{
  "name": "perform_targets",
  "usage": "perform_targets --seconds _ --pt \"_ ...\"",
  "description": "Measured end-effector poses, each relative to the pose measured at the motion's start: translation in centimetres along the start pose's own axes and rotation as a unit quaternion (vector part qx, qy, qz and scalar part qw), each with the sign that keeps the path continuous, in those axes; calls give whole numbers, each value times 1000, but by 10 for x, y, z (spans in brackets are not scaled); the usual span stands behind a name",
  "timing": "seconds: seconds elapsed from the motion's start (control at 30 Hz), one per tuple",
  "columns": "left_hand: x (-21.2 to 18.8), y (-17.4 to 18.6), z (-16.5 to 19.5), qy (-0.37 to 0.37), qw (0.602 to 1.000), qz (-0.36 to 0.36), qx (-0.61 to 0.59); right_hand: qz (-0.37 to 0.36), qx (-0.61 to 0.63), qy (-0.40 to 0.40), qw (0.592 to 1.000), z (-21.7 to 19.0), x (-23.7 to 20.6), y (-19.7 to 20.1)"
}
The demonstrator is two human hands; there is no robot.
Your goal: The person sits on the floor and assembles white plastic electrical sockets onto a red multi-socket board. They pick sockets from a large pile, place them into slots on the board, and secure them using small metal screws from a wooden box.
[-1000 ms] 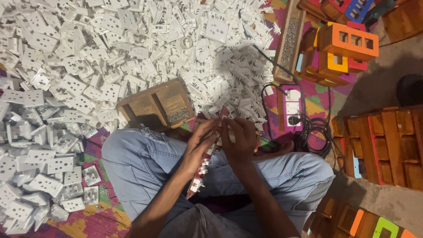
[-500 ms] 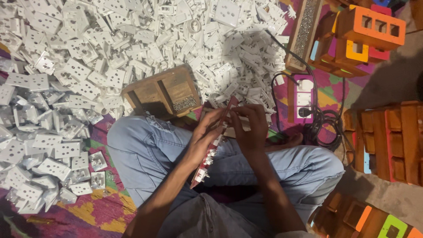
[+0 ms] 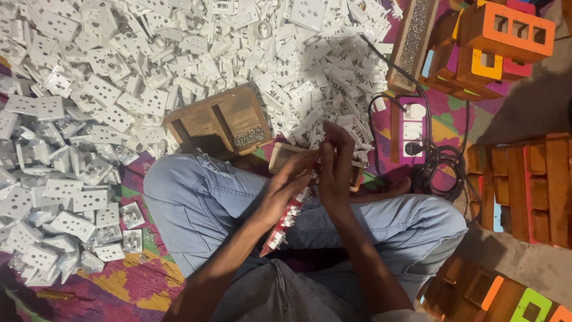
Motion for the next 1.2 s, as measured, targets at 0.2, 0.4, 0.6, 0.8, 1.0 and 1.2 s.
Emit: perform_targets --seconds 0.2,0.4,0.6,0.8,1.0,1.2 --pt "1 -2 -4 38 998 12 -51 30 22 -75 996 14 -4 0" --pt "4 9 2 59 993 31 -96 -32 27 47 998 -3 10 14" --pt "3 9 9 75 987 52 -131 -47 -136 94 985 -24 11 11" --pt "1 3 13 79 983 55 -154 -33 -186 133 973 -30 12 8" --pt "1 3 11 46 991 60 -111 -19 -230 163 959 -27 9 4" --pt "-1 3 7 62 988 67 -124 -15 -233 154 960 -25 5 -2"
Point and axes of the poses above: each hand's wrist, its own x-axis towards the middle knuckle, its own y-axis out of the back of the hand, z = x × y, the point moved 1 cm from there along x, towards the middle knuckle, and after that the axes turned 2 degrees about z, right-handed, at the moved point
